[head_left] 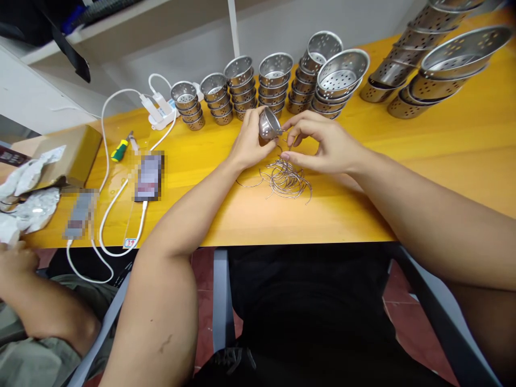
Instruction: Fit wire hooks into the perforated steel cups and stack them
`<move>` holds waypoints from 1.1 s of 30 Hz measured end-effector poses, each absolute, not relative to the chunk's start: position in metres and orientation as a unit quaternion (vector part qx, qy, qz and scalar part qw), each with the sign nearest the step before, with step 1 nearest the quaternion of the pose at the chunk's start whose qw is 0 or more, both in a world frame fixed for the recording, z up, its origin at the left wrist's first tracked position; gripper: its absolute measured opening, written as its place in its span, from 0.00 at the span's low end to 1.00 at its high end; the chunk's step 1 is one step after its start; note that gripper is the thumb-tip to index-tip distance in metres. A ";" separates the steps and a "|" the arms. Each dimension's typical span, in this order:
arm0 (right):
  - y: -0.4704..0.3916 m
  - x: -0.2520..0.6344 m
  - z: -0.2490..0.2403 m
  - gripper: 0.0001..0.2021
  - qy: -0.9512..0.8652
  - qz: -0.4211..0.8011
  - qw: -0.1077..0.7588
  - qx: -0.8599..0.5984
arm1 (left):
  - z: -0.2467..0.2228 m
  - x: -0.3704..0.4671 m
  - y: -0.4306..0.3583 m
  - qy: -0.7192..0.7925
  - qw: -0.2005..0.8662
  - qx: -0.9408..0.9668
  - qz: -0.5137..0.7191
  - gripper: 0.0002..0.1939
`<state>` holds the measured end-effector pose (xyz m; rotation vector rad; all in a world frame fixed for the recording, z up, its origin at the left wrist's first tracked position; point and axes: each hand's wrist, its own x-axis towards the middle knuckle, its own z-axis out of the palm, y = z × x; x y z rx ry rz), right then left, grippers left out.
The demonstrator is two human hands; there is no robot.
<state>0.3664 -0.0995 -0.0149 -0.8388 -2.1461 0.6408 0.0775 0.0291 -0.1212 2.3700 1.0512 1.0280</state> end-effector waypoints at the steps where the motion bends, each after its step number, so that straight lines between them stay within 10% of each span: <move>1: -0.100 0.366 -0.014 0.28 -0.837 0.253 0.365 -0.321 | -0.121 0.077 0.030 0.373 0.173 0.836 0.364 0.56; 11: -0.085 0.371 -0.033 0.25 -0.869 0.269 0.304 -0.283 | -0.094 0.061 0.033 0.440 0.138 0.749 0.476 0.55; 23: -0.083 0.370 -0.031 0.24 -0.854 0.279 0.328 -0.292 | 0.060 -0.009 0.031 0.634 0.020 0.615 0.468 0.41; 33: -0.084 0.370 -0.031 0.22 -0.856 0.291 0.312 -0.294 | 0.055 0.079 -0.070 0.449 0.083 0.873 0.170 0.52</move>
